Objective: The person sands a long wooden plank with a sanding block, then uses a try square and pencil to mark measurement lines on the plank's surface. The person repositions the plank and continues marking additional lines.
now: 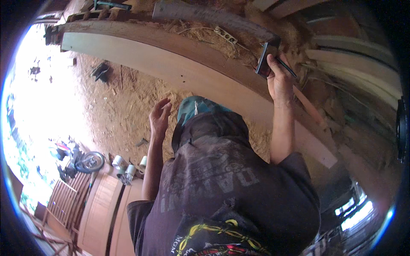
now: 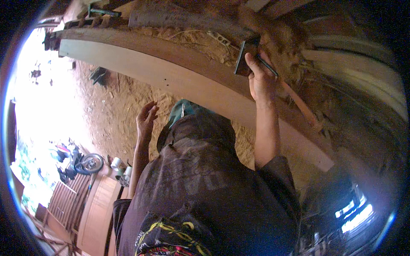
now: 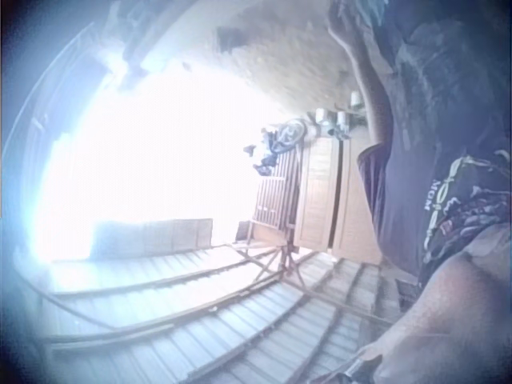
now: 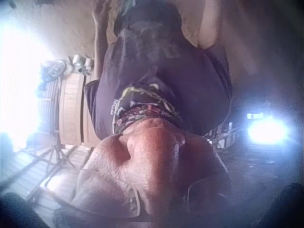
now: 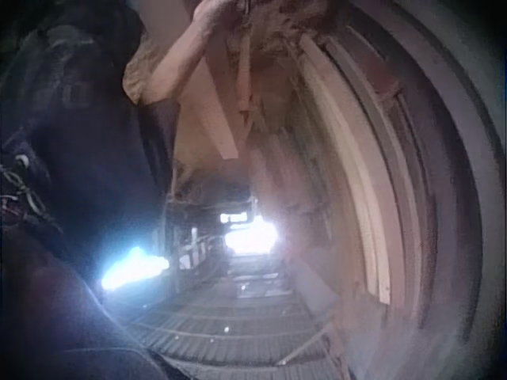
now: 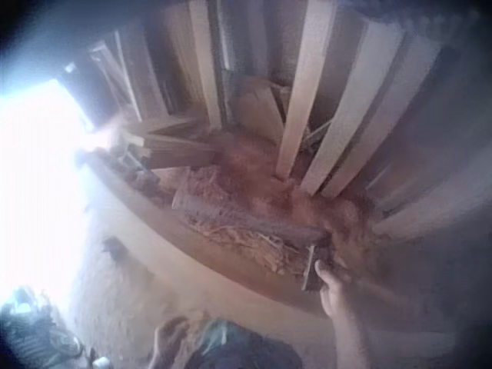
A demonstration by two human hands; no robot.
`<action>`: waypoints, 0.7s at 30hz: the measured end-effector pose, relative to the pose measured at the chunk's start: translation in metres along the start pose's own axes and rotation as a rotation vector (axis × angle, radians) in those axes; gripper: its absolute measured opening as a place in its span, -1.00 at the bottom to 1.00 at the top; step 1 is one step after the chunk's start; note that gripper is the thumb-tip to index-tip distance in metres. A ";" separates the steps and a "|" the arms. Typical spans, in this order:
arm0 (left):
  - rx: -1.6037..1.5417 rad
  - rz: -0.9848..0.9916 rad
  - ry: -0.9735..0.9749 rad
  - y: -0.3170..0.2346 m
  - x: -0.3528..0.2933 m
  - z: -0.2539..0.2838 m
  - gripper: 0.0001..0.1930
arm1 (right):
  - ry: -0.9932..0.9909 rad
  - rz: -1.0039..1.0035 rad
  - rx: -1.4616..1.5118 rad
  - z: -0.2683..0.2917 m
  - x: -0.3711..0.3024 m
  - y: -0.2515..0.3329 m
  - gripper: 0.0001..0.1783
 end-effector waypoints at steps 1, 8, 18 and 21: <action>0.001 -0.015 -0.036 -0.007 -0.006 -0.007 -0.64 | 0.028 -0.010 -0.062 0.000 0.010 -0.001 -0.63; 0.223 -0.301 0.103 -0.109 -0.041 -0.086 -0.73 | 0.488 -0.314 -0.837 -0.013 0.050 -0.022 -0.41; 0.794 -0.497 0.020 -0.190 -0.003 -0.169 -0.13 | 0.791 -0.182 -0.839 -0.025 0.050 -0.071 -0.60; 0.853 -0.477 0.043 -0.181 0.003 -0.170 -0.06 | 0.786 -0.252 -0.874 -0.019 0.046 -0.080 -0.59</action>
Point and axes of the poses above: each hand's wrist, its own x-axis towards the middle knuckle, its own z-axis out of the back of the hand, y = z × x, the point moved 3 cm from there along x, towards the middle knuckle, and after that the axes turned 14 degrees about x, right-handed, at the moved point
